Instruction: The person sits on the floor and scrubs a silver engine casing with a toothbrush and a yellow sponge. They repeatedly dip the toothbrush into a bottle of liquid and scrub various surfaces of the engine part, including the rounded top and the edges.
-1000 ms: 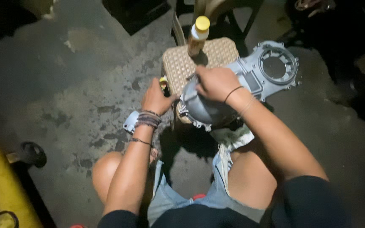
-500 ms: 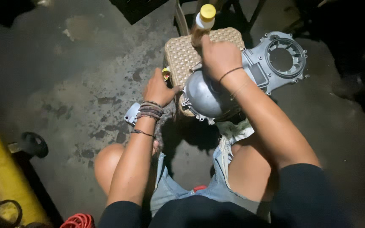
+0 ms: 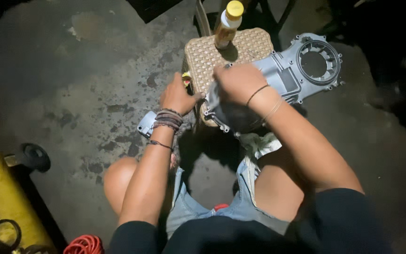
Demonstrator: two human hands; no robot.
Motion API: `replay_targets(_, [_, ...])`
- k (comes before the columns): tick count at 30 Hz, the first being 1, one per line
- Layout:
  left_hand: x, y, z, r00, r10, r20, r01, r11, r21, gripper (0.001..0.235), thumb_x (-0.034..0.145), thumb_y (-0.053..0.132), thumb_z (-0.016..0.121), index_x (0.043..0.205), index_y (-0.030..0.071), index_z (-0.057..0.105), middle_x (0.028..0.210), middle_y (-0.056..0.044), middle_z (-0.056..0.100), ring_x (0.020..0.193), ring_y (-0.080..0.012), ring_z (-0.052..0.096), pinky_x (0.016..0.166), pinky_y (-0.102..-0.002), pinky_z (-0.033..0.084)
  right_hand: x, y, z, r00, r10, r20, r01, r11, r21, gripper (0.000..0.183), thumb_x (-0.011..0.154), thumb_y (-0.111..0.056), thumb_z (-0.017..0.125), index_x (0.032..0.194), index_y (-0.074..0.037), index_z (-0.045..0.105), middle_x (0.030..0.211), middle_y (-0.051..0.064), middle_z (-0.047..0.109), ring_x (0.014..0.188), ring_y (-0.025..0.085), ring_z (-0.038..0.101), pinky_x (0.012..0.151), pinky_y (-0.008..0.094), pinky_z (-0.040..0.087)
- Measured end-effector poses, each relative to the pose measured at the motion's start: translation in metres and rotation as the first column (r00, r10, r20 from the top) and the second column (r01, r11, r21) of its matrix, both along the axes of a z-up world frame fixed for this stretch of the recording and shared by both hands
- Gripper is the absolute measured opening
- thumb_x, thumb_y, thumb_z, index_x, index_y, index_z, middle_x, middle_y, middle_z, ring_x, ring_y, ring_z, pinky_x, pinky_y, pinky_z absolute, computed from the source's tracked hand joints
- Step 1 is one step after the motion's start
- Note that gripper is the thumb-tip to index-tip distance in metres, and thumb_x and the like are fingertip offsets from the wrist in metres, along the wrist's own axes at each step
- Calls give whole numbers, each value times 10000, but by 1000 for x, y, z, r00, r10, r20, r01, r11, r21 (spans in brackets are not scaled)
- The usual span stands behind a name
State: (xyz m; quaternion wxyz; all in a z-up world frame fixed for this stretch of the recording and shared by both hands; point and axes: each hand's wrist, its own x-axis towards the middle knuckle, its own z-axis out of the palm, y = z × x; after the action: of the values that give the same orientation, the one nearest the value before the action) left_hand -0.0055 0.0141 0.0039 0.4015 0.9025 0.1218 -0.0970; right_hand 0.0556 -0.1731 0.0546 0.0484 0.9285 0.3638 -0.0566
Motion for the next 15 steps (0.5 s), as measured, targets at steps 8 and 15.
replay_targets(8, [0,0,-9,998,8,54,-14,994,106,628,842,419,809,1209,37,473,1267,-255,622,1204,-481,616,991,-601,515,-20,-46,7,999,28,-44,-29,999,-15,291,947,-275,575,1196,-125,549,774,212,734,810,461,748,712,597,586])
replay_targets(15, [-1,-5,-10,997,-10,77,3,997,79,586,900,370,761,1239,-2,461,1281,-277,570,1171,-495,618,963,-608,529,-32,-102,32,990,-107,-87,121,978,171,397,934,-366,691,1210,-107,572,750,209,728,788,502,723,723,602,546])
